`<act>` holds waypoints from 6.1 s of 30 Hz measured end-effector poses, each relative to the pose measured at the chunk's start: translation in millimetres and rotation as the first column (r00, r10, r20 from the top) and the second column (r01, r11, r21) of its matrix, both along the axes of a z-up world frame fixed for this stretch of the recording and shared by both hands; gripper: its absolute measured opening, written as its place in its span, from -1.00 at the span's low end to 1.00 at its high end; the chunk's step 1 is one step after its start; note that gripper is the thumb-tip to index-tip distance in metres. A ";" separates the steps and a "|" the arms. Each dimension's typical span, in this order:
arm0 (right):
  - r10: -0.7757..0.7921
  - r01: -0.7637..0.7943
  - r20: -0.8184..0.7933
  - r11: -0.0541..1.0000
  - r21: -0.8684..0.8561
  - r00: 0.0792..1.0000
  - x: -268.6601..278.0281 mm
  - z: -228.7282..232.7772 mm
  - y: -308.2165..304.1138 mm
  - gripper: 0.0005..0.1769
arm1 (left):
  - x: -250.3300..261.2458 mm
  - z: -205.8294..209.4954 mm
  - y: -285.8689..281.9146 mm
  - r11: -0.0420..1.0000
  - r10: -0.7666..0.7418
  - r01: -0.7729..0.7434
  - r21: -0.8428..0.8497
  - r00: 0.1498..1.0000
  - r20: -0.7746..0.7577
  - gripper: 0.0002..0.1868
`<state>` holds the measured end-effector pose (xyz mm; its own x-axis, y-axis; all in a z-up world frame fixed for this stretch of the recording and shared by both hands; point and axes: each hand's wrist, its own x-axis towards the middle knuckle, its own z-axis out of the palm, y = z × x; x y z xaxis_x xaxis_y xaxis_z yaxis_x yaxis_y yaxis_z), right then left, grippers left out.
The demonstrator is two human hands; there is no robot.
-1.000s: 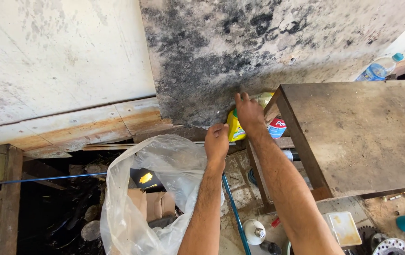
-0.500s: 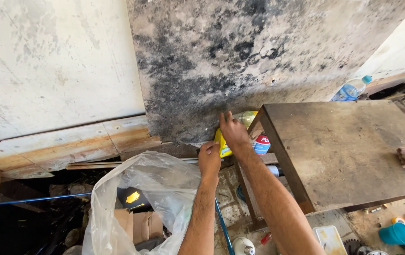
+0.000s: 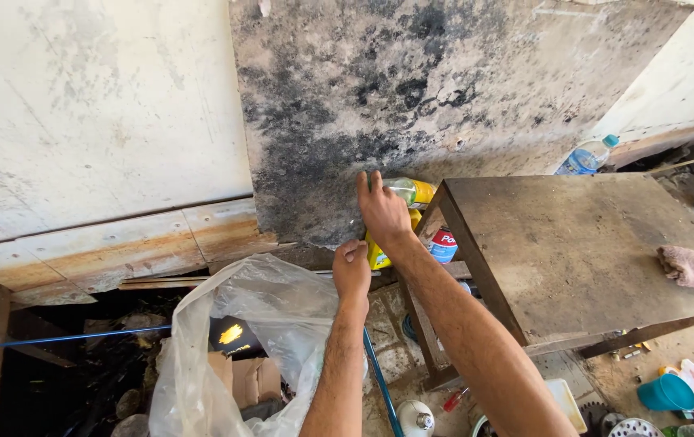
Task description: Repairing and cleaning motorcycle parts such as brake discs and gears in a workshop environment.
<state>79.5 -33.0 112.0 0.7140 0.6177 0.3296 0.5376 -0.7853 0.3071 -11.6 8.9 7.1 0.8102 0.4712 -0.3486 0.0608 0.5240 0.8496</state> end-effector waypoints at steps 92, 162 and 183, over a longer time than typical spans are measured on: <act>-0.625 0.952 -0.735 0.292 0.093 0.263 -543.8 65.4 -744.5 -0.29 | -326.4 142.6 -513.2 -0.421 -0.888 0.270 0.866 0.072 -0.454 -0.34; -0.690 0.752 -0.401 0.325 0.573 0.603 -490.9 112.9 -714.2 -0.10 | -285.0 206.6 -530.0 -0.629 -0.692 0.029 0.777 0.435 -0.576 -0.45; -0.136 0.331 -0.377 0.785 0.524 0.916 -410.6 191.6 -573.3 -0.19 | -173.9 274.2 -343.1 -0.049 -0.610 -0.007 0.999 0.792 -0.024 -0.70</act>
<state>-331.1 -606.3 303.6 0.9330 0.1887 0.3065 0.3015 -0.8749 -0.3790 -185.5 -334.2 281.3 0.8514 -0.2411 0.4658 -0.4737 -0.7348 0.4854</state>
